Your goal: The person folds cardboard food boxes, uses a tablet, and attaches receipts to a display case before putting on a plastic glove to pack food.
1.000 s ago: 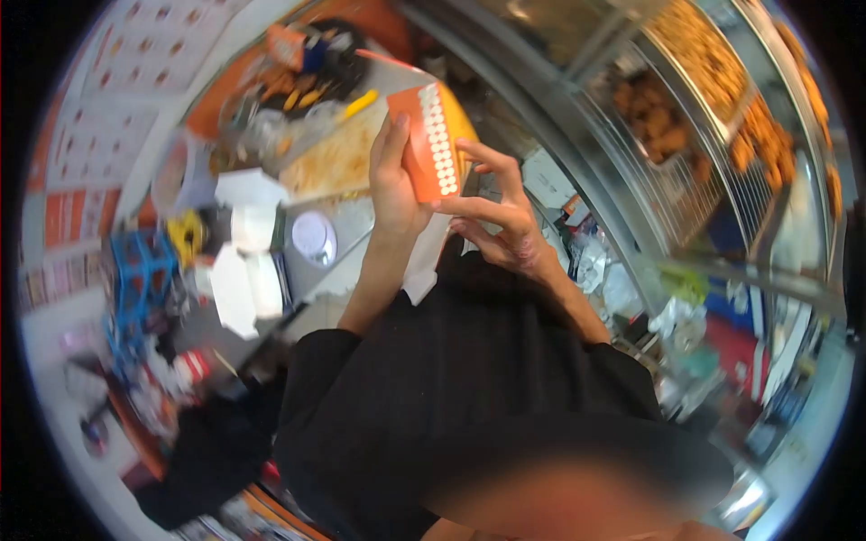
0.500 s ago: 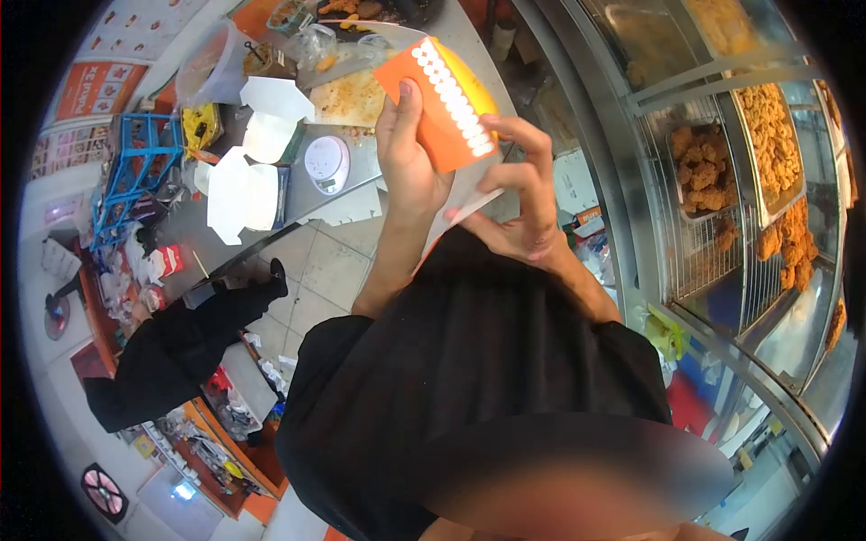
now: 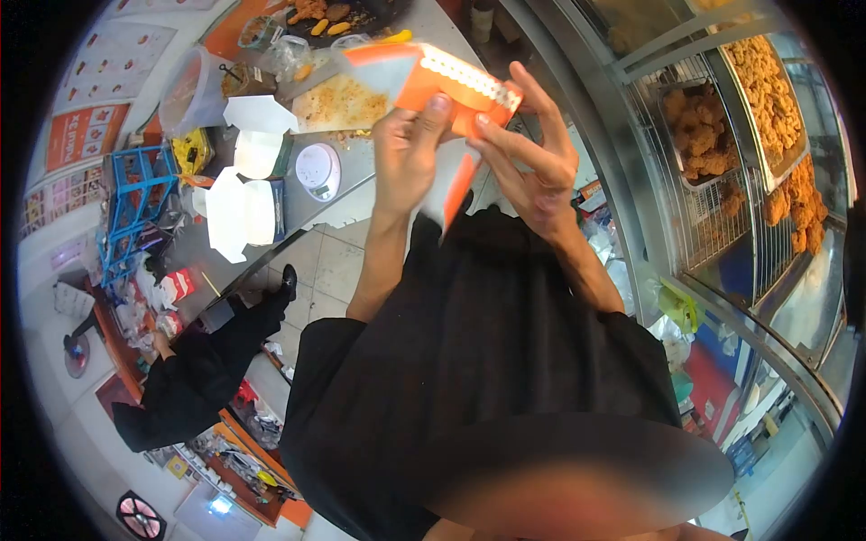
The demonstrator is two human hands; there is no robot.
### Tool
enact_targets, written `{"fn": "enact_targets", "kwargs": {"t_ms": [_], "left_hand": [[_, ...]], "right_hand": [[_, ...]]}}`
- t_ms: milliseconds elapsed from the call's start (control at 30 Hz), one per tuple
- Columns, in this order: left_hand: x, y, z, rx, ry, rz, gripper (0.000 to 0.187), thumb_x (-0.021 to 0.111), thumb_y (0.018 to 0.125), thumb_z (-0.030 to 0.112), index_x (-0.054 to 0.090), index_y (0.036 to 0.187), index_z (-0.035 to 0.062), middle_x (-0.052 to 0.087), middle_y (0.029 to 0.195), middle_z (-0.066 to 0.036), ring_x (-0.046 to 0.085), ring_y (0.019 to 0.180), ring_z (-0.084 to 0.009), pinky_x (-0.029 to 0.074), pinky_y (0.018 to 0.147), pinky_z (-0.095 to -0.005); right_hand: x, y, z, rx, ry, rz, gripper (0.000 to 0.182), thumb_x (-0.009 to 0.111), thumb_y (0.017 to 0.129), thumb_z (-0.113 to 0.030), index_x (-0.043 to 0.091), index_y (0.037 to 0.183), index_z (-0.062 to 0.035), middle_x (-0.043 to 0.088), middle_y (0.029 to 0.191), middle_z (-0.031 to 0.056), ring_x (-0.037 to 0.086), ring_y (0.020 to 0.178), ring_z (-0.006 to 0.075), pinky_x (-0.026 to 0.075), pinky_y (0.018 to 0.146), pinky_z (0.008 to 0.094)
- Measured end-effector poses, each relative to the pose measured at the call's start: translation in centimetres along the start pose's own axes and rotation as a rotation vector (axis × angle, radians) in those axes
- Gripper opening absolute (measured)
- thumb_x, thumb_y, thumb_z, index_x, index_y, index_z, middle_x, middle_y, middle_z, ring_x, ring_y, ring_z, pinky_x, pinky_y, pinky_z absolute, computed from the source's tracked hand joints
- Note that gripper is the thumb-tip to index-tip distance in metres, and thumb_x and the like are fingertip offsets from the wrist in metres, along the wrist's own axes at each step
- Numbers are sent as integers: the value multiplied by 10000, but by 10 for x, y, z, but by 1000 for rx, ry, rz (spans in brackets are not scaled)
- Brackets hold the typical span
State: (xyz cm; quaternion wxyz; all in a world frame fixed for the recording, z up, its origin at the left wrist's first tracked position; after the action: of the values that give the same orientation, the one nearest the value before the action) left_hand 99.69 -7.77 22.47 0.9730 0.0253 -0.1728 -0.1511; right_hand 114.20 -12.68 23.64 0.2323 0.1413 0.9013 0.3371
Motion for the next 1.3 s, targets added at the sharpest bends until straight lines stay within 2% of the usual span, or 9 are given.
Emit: {"fn": "enact_targets", "kwargs": {"t_ms": [133, 267, 367, 533, 600, 733, 967, 1067, 1300], "left_hand": [[-2, -4, -15, 8, 91, -150, 205, 561, 945, 77, 613, 1090, -58, 658, 1036, -100, 621, 895, -119, 517, 793, -261], [-36, -12, -17, -195, 366, -399, 237, 545, 920, -1, 591, 1151, -20, 665, 976, -91, 621, 898, -145, 476, 790, -257], [-52, -18, -6, 17, 966, -508, 311, 505, 900, -37, 561, 1203, 9, 649, 1000, -132, 630, 901, -242, 473, 817, -287], [-42, -20, 24, 167, 866, -120, 343, 562, 878, 31, 542, 1221, 30, 594, 1107, -156, 573, 1048, -298, 447, 910, -361], [-40, -26, 28, 293, 816, -3, 413, 685, 829, 146, 547, 1199, 25, 605, 1095, -135, 575, 1061, -279, 458, 900, -347], [-35, -39, 11, 389, 892, -419, 601, 814, 676, 149, 530, 1193, 34, 616, 1122, -110, 613, 1009, -300, 491, 870, -367], [-19, -44, 22, 376, 914, -204, 490, 744, 676, -4, 491, 1093, 45, 579, 1025, -109, 566, 986, -328, 481, 837, -402], [-15, -43, 21, 408, 903, -301, 566, 749, 668, -5, 473, 1160, 42, 575, 1083, -117, 562, 1003, -340, 476, 857, -403], [10, -36, 1, 223, 769, -676, 797, 810, 618, 104, 457, 1330, 34, 580, 1223, -145, 581, 1049, -326, 465, 914, -392]], "right_hand": [[10, -11, 9, 156, -96, 130, 239, 833, 591, -24, 689, 762, -108, 569, 1232, 158, 569, 1075, 283, 478, 850, 350], [1, -2, 5, 205, 287, -214, 478, 854, 576, -62, 641, 1004, -77, 564, 1230, 151, 536, 1132, 308, 441, 934, 388], [-8, 10, -15, 62, -66, -238, 437, 747, 750, -76, 573, 1146, -11, 548, 1263, 159, 534, 1155, 300, 416, 960, 386], [14, -5, 21, 462, 220, -345, 255, 661, 882, -115, 579, 1096, -4, 642, 972, 85, 606, 878, 164, 470, 788, 296], [10, -4, 23, 607, 353, 95, 193, 580, 957, -195, 610, 999, -9, 601, 855, 8, 528, 798, 73, 413, 728, 227], [26, -1, 32, 628, 587, -251, 188, 598, 943, -192, 626, 902, -10, 596, 820, -11, 503, 751, 50, 387, 661, 202], [30, 4, 33, 274, 19, -296, 124, 685, 843, -93, 640, 832, 23, 577, 695, 42, 513, 666, 79, 434, 601, 265], [31, -5, 28, 260, 355, -407, 144, 683, 846, -90, 634, 783, 30, 570, 756, 46, 522, 674, 84, 442, 588, 284], [-10, -48, 49, 913, 663, -691, 339, 720, 838, -139, 473, 1062, -74, 548, 909, -6, 530, 759, 28, 428, 605, 205]]}}
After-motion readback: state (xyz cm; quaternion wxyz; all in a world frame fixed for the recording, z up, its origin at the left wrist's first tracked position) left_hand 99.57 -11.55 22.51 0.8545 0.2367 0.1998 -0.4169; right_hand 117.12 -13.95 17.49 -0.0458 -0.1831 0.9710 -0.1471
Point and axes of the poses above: each hand's wrist, its own y-axis towards the middle knuckle, its own x-axis out of the palm, z = x × y, the point moved 4 cm from there along y, towards the middle knuckle
